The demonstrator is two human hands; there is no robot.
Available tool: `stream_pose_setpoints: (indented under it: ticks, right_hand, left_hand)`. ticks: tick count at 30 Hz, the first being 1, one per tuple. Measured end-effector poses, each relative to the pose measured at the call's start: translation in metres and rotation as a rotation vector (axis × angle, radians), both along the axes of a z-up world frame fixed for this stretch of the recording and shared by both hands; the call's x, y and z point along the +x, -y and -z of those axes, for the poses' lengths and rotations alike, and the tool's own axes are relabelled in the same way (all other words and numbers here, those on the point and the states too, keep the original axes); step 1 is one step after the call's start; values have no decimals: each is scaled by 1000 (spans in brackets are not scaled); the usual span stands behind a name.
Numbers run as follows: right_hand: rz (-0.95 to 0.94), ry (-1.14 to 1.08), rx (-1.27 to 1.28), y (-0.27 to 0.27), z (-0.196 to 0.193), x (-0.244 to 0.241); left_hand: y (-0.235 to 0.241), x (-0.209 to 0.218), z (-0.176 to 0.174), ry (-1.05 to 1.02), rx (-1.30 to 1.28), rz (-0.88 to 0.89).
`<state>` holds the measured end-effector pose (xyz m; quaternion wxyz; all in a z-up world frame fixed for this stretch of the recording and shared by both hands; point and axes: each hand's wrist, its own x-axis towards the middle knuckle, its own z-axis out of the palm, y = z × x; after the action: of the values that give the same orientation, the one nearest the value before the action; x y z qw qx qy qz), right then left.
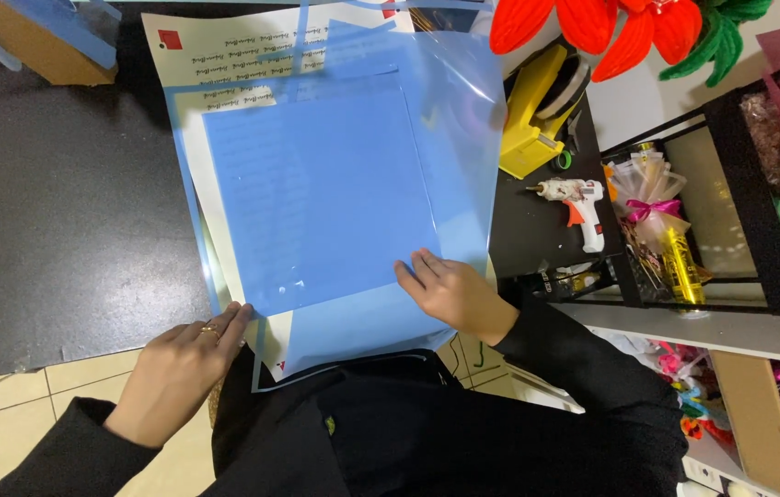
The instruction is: The person folds a sheet of light blue paper over a transparent sheet on a table. They then use a utility knife to cut the blue paper along the edge of the transparent sheet.
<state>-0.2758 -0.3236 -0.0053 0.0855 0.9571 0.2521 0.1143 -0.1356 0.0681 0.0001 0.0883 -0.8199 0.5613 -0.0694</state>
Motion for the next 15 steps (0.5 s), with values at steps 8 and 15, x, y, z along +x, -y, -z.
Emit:
stream_pose_setpoints:
  ticks: [8,15]
  right_hand:
    - [30,125,75,-5,4,3]
    - [2,-73,134,11,1,-10]
  left_hand:
    - [19,1,-26,53,-250,-11]
    - [4,7,-10,-17,-215,77]
